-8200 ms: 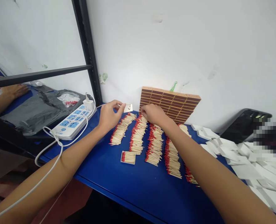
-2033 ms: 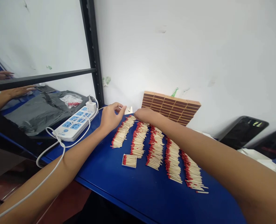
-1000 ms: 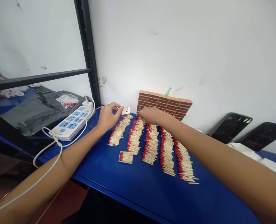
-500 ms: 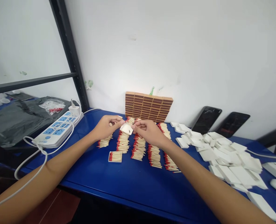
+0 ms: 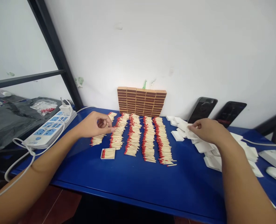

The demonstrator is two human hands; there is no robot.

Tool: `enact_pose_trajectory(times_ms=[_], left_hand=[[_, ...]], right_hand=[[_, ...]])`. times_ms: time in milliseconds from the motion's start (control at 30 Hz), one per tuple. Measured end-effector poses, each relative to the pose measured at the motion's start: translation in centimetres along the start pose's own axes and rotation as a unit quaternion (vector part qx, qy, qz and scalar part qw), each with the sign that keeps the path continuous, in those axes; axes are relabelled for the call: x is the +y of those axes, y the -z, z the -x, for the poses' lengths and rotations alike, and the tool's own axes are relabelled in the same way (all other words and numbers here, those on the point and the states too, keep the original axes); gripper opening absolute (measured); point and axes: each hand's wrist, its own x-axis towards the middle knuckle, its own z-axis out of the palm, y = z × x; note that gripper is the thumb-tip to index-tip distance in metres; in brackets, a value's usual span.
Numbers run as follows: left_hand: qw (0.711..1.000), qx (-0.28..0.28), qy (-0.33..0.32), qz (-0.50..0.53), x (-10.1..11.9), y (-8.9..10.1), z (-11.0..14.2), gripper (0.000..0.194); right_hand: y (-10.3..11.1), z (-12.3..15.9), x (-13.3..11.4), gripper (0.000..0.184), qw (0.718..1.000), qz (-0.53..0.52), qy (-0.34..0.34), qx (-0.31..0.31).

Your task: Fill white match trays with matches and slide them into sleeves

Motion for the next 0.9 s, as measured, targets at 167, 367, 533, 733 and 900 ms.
enact_pose_trajectory(times_ms=[167,367,533,733,900], left_hand=[[0.971,-0.233,0.053,-0.015,2.2,2.3,1.0,0.038],[0.953,-0.284,0.084,-0.070,3.0,1.6,1.7,0.049],[0.947,-0.296,0.071,-0.103,2.7,0.7,1.8,0.037],[0.942,-0.314,0.068,-0.102,2.6,0.7,1.7,0.033],[0.945,-0.313,0.053,-0.082,2.8,1.3,1.9,0.028]], right_hand=[[-0.3,1.4,-2.7,0.032,0.997,0.020,0.047,0.061],[-0.6,3.0,-5.9,0.032,0.984,-0.034,0.145,0.093],[-0.7,3.1,-6.2,0.029,0.983,-0.044,0.150,0.102],[-1.2,2.9,-5.9,0.033,0.977,-0.082,0.162,0.110],[-1.4,3.2,-6.5,0.030,0.974,-0.105,0.168,0.109]])
